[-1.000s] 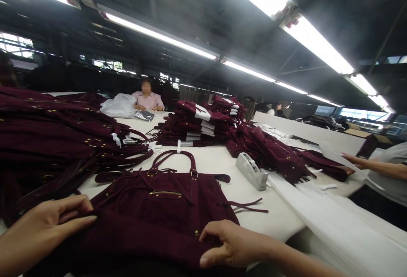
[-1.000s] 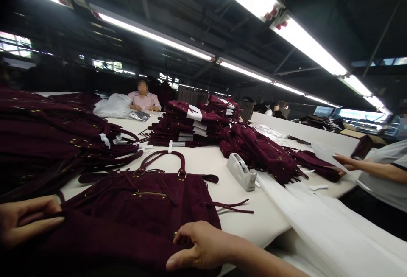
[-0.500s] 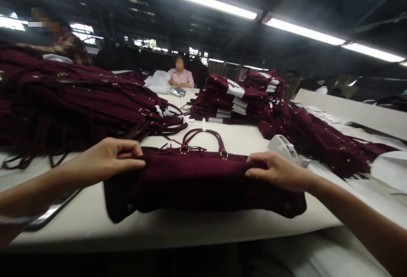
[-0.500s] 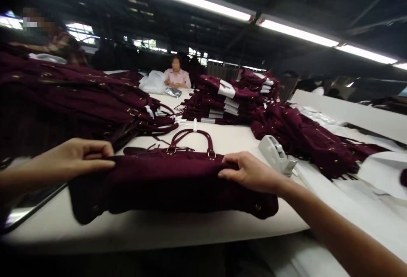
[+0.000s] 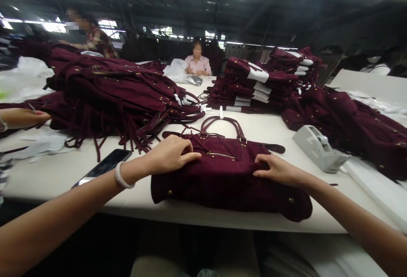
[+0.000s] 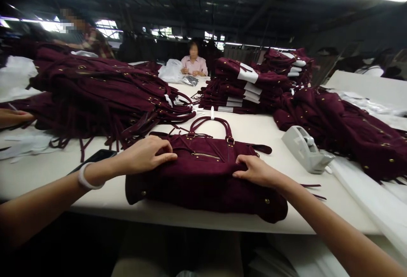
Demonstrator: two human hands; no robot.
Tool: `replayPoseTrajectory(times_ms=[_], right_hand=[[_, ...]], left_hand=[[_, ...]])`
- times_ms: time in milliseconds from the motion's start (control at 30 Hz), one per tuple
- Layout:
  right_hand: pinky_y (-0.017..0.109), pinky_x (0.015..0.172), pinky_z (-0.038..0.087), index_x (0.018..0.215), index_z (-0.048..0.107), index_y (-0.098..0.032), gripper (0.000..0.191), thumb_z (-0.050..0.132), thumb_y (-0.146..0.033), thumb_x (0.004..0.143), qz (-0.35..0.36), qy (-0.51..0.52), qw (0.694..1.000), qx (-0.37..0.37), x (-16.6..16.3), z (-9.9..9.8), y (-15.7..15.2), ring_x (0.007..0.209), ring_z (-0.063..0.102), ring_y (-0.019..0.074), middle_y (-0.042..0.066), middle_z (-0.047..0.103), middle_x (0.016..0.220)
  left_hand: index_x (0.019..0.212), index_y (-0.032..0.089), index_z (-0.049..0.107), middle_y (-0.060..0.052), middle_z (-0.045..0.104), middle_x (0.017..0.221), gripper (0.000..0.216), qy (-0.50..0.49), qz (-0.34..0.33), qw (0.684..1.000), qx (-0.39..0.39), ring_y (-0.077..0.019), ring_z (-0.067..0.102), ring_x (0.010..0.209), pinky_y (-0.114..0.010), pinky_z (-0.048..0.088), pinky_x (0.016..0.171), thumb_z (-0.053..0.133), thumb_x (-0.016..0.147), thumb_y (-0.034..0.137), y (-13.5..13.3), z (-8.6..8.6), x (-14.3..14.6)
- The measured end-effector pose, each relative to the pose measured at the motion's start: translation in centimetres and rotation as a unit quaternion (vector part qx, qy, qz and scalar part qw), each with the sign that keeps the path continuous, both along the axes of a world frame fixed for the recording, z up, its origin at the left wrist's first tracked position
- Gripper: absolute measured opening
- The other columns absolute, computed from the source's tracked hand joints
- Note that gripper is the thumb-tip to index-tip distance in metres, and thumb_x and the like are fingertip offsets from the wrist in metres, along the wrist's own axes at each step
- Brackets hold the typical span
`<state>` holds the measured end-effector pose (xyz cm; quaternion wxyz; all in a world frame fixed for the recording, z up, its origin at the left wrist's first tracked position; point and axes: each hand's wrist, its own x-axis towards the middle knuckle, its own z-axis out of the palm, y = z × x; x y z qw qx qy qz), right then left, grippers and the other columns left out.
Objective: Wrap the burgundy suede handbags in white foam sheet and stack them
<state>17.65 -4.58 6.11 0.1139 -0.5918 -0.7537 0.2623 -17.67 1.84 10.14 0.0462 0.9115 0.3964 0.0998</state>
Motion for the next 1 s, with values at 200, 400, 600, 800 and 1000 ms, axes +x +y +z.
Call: replayPoseTrajectory(times_ms=[200,400,600,800,1000], right_hand=[[0.028,0.063,0.036,0.082,0.053,-0.021,0.017,0.063,-0.032,0.076,-0.028,-0.048,0.997,0.061,-1.1,-0.2,-0.8,0.071,0.052,0.0176,0.0,0.061,0.078],[0.026,0.056,0.031,0.079,0.057,-0.02,0.029,0.064,-0.048,0.077,0.015,0.001,0.999,-0.046,-1.1,1.6,0.1,0.063,0.048,0.0148,-0.002,0.056,0.07],[0.025,0.053,0.03,0.07,0.048,-0.02,0.055,0.048,-0.075,0.08,0.003,0.109,0.981,-0.159,-2.3,3.6,-0.2,0.059,0.04,0.0121,-0.003,0.045,0.066],[0.024,0.054,0.033,0.082,0.05,-0.021,0.039,0.061,-0.058,0.078,0.003,0.162,0.968,-0.191,-3.1,1.9,-1.7,0.062,0.043,0.0124,-0.003,0.05,0.074],[0.028,0.066,0.037,0.089,0.049,-0.021,0.011,0.058,-0.026,0.084,0.045,-0.029,0.998,0.033,-4.6,1.4,-1.3,0.075,0.052,0.0176,0.001,0.057,0.083]], left_hand=[[0.078,0.017,0.066,0.0,0.062,0.065,0.046,0.049,-0.075,0.969,-0.231,-0.014,0.056,0.057,-0.024,0.033,0.05,0.055,0.083,0.062,-1.6,0.8,2.7],[0.08,0.018,0.063,-0.005,0.067,0.081,0.014,0.1,-0.006,0.995,-0.023,-0.0207,0.063,0.073,-0.027,0.041,0.061,0.066,0.081,0.032,-1.5,-1.3,4.5],[0.088,0.015,0.061,-0.008,0.063,0.09,0.009,0.064,-0.077,0.986,0.135,-0.0207,0.061,0.083,-0.031,0.046,0.074,0.053,0.087,0.012,-0.2,-4.0,4.8],[0.092,0.021,0.063,-0.002,0.064,0.093,0.006,-0.035,-0.091,0.994,0.052,-0.0175,0.06,0.089,-0.026,0.044,0.077,0.06,0.087,0.024,-0.2,-3.5,2.1],[0.099,0.023,0.065,0.001,0.07,0.087,0.019,0.037,-0.088,0.988,-0.12,-0.0167,0.064,0.078,-0.023,0.044,0.071,0.066,0.082,0.03,0.6,-1.5,1.5]])
